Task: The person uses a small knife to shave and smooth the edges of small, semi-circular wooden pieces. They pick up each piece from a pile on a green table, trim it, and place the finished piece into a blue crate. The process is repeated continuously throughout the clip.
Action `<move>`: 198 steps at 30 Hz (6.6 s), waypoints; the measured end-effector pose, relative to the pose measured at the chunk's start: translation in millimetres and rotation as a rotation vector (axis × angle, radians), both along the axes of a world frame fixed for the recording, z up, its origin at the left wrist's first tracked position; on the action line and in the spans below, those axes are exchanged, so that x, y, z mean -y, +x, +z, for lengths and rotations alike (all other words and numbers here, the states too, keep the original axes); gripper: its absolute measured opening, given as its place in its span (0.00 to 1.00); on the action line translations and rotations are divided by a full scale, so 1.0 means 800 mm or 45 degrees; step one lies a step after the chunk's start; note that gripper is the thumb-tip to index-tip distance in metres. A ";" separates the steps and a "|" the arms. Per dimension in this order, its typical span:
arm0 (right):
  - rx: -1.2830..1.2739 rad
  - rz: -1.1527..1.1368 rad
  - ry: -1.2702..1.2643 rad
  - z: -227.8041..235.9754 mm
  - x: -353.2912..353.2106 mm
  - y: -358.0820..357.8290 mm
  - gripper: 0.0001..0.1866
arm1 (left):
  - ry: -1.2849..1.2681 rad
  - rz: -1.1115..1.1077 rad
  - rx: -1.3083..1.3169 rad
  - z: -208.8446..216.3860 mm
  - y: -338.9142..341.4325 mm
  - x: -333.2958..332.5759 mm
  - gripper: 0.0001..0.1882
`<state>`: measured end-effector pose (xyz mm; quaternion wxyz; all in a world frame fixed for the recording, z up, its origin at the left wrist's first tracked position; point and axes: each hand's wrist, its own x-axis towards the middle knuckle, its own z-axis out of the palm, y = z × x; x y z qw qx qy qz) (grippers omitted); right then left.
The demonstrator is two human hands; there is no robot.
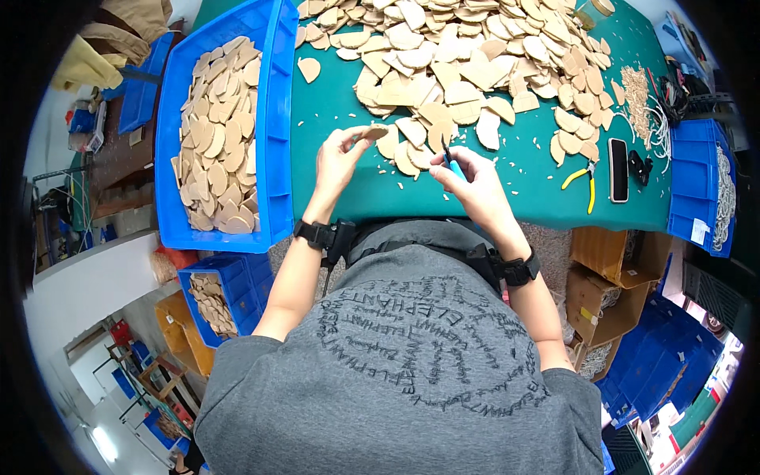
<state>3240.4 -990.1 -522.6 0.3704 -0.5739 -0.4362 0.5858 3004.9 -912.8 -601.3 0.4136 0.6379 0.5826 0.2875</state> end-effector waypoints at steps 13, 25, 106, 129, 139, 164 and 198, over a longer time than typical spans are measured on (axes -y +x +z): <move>0.340 0.217 0.172 0.036 -0.037 -0.007 0.18 | -0.357 -0.116 0.998 0.112 0.036 0.013 0.17; 0.444 0.337 0.131 0.051 -0.058 -0.005 0.22 | -0.190 -0.130 0.668 0.132 0.046 0.009 0.17; 0.405 0.189 0.028 0.025 -0.054 0.012 0.21 | -0.218 -0.216 0.475 0.113 0.056 -0.007 0.14; 0.321 0.207 0.096 0.018 -0.056 0.017 0.16 | -0.079 -0.255 0.342 0.115 0.056 -0.003 0.14; 0.344 0.213 0.095 0.021 -0.057 0.017 0.16 | -0.127 -0.236 0.325 0.118 0.057 -0.001 0.15; 0.104 -0.018 -0.039 0.013 -0.046 0.037 0.12 | 0.840 0.798 -0.701 0.105 -0.098 -0.031 0.22; 0.239 0.118 0.098 0.022 -0.048 0.009 0.15 | -0.410 0.032 0.989 0.126 0.056 0.011 0.17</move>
